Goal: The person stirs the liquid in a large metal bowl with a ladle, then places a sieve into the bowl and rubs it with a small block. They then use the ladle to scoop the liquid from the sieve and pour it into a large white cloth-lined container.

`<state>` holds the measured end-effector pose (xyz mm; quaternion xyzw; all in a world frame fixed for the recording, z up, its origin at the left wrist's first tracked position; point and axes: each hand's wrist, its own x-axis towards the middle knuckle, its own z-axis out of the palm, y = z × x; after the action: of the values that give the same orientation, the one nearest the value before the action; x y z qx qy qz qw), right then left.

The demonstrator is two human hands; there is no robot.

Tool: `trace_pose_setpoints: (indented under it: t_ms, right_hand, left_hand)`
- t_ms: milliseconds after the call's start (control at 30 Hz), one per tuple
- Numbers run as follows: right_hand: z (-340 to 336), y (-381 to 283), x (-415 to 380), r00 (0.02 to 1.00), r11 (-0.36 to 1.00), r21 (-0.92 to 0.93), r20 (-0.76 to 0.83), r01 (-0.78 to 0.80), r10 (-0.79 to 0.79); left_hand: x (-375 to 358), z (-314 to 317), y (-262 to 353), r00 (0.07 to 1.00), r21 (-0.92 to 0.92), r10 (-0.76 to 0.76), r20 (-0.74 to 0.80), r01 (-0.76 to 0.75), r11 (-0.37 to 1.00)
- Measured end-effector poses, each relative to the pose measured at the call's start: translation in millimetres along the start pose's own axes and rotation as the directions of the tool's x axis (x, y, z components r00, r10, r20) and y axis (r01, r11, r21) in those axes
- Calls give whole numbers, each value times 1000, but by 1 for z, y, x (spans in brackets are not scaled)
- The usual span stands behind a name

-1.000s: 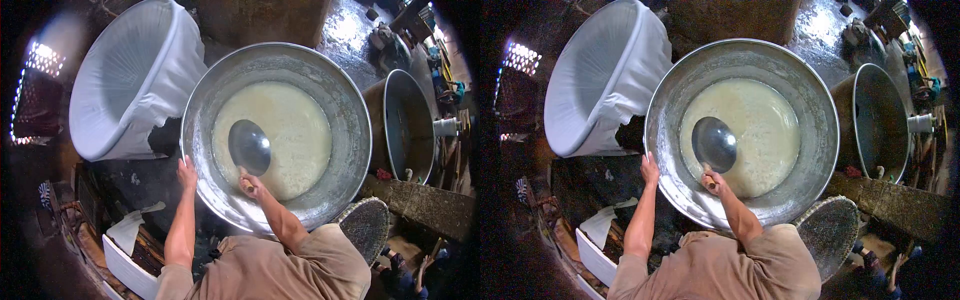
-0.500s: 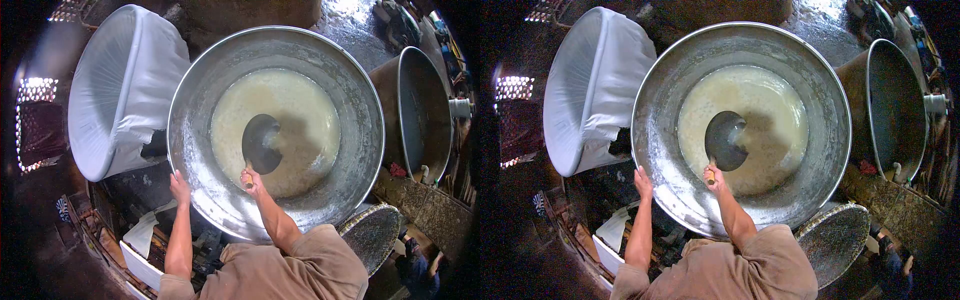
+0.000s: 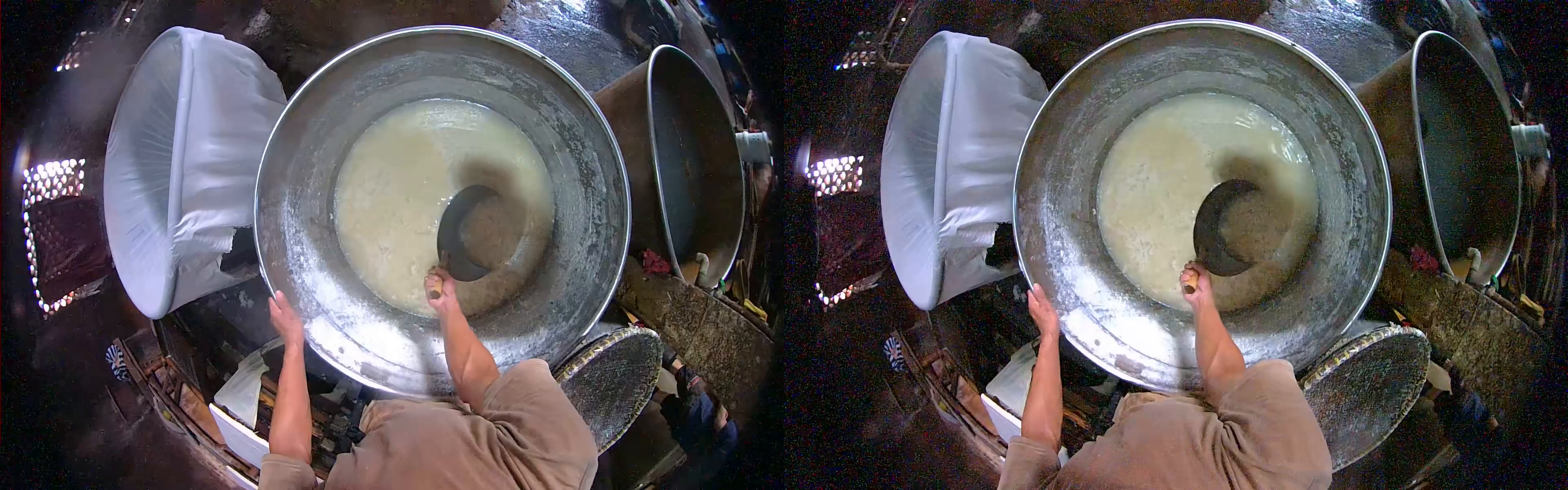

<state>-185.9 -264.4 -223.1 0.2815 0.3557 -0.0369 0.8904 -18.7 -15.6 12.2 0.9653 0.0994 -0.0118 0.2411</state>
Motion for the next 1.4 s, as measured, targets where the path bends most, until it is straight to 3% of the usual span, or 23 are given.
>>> trace_pose_setpoints:
  t_ms: [133, 200, 267, 333, 400, 500, 600, 633, 733, 800, 867, 933, 1133, 1333, 1400]
  right_hand:
    - [-12, -29, -5, 998, 999, 53, 56, 7, -10]
    - [-10, -38, -14, 994, 994, -21, 18, 105, -105]
    - [-13, -51, -24, 999, 999, -34, 38, 37, -35]
    - [-29, -67, -20, 982, 982, -73, -57, 174, -179]
    - [-36, -81, -30, 993, 989, -85, 33, 119, -116]
    - [-15, -89, -56, 982, 984, -139, -137, 112, -131]
    - [6, -94, -80, 972, 971, -185, -149, 152, -181]
    - [1, -103, -86, 997, 997, -78, -70, 22, -28]
    - [3, -121, -102, 995, 970, -239, -73, 43, -62]
    - [27, -117, -118, 993, 979, -199, -98, 43, -64]
    - [43, -119, -131, 995, 931, -363, -102, -39, 2]
    - [50, -118, -141, 997, 921, -388, -72, -28, 1]
    - [82, -101, -171, 966, 905, -374, 76, -202, 247]
    - [101, -64, -172, 933, 799, -500, -53, -334, 357]
    - [98, -44, -159, 937, 628, -699, -201, -341, 285]
  left_hand:
    - [-3, 2, -1, 999, 5, 7, -48, -6, 1000]
    - [-2, 1, 2, 997, 9, 21, -71, -20, 1000]
    - [-3, -4, 6, 999, -59, -29, 31, 31, 998]
    - [-5, -7, 16, 998, -99, -38, 47, 43, 994]
    - [-5, -8, 15, 997, -142, -47, 62, 55, 988]
    - [-1, -2, -3, 999, -101, -17, 29, 19, 995]
    - [4, 5, -18, 1000, -159, -15, 16, 17, 987]
    - [5, 6, -21, 1000, -143, -1, 1, 1, 990]
    - [4, 3, -14, 1000, -158, 0, 2, 0, 987]
    - [1, -1, -8, 1000, -188, -10, 25, 14, 982]
    - [1, -4, -4, 999, -147, -20, 47, 26, 989]
    - [-1, -6, -3, 999, -154, 1, 39, 5, 988]
    - [5, 7, -20, 999, -163, 36, -10, -38, 986]
    - [-2, -9, -3, 999, -136, 9, 51, -2, 991]
    - [-3, -7, -2, 997, -130, -11, 77, 21, 991]
